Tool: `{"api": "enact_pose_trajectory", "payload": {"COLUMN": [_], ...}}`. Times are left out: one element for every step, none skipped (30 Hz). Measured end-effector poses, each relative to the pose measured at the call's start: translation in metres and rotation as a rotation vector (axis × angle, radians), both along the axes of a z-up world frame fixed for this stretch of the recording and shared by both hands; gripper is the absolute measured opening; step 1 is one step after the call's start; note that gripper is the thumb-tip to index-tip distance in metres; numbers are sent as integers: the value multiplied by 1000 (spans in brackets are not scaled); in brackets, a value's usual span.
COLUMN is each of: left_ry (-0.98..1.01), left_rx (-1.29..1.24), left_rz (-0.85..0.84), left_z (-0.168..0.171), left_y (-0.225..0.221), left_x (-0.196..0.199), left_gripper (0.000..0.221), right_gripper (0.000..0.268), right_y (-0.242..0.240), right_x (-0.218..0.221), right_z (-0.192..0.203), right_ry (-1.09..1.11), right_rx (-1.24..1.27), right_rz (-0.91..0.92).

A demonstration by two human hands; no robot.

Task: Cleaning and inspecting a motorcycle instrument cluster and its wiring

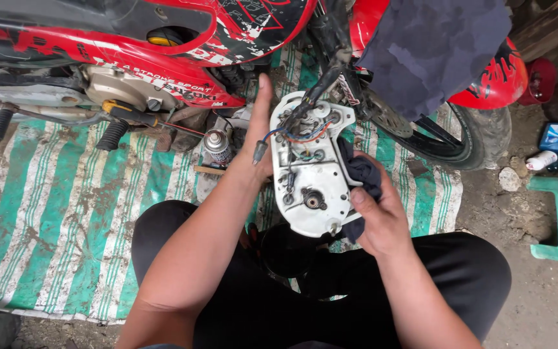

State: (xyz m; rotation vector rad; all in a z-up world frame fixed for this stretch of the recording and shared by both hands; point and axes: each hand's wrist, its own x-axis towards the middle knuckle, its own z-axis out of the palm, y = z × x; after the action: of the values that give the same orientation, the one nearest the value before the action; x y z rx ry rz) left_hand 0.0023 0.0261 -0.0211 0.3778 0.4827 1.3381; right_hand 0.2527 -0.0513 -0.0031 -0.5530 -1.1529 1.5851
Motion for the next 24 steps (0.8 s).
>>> {"api": "enact_pose_trajectory", "payload": {"left_ry": [5, 410, 809, 811, 1056, 1301, 1301, 1479, 1657, 1658, 1736, 1810, 1814, 1707, 1598, 1599, 1415, 1229, 1231, 1025, 814, 814, 700, 585], "left_rx": [4, -114, -237, -236, -140, -42, -48, -153, -257, -259, -304, -351, -349, -305, -257, -249, -126, -8, -5, 32, 66, 69, 80, 90], "left_rz": [7, 129, 247, 252, 321, 390, 398, 436, 480, 497, 606, 716, 726, 759, 790, 802, 686, 567, 575, 424, 271, 274, 200, 126], "left_z": [20, 40, 60, 75, 91, 106, 110, 113, 118, 118, 118, 119, 119, 119, 119, 111, 103, 95, 96, 97, 97, 87, 75, 64], "left_y": [-7, -14, -21, -42, -63, -83, -110, -137, -162, -185, -208, -231, -238, -246, -253, -237, -222, -207, -190, -171, -153, -144, -134, -123], "left_x": [-14, -27, -38, -57, -76, -94, -106, -118, -130, -128, -126, -124, -113, -102, -92, -82, -73, -64, -48, -31, -14, -3, 8, 19], "left_gripper": [127, 107, 92, 92, 73, 56, 56, 56, 57, 57, 54, 51, 51, 50, 49, 49, 61, 74, 74, 96, 119, 119, 116, 116], "right_gripper": [65, 59, 53, 53, 47, 42, 42, 42, 41, 41, 52, 62, 62, 62, 63, 63, 55, 48, 48, 48, 47, 47, 48, 50], "right_y": [4, 8, 11, 14, 18, 22, 28, 34, 44, 42, 39, 35, 35, 35, 35, 34, 34, 33, 25, 17, 9, 2, -5, -11], "right_x": [-2, -3, -3, 0, 3, 7, 13, 20, 25, 29, 33, 37, 35, 33, 31, 23, 15, 6, -2, -10, -16, -19, -21, -24], "right_z": [7, 14, 22, 23, 25, 26, 22, 18, 15, 19, 25, 30, 29, 27, 27, 22, 16, 10, 13, 16, 18, 17, 15, 13], "right_ry": [5, 46, 84, 85, 48, 12, 11, 36, 66, 71, 96, 121, 128, 150, 172, 179, 212, 246, 250, 223, 193, 193, 107, 21], "right_rx": [4, -106, -217, -215, -224, -233, -232, -206, -172, -164, -187, -211, -206, -193, -176, -166, -107, -49, -44, -53, -64, -60, -39, -19], "right_rz": [7, -7, -24, -20, -81, -142, -132, -176, -217, -206, -182, -157, -153, -173, -194, -190, -225, -260, -255, -240, -228, -226, -242, -258]}}
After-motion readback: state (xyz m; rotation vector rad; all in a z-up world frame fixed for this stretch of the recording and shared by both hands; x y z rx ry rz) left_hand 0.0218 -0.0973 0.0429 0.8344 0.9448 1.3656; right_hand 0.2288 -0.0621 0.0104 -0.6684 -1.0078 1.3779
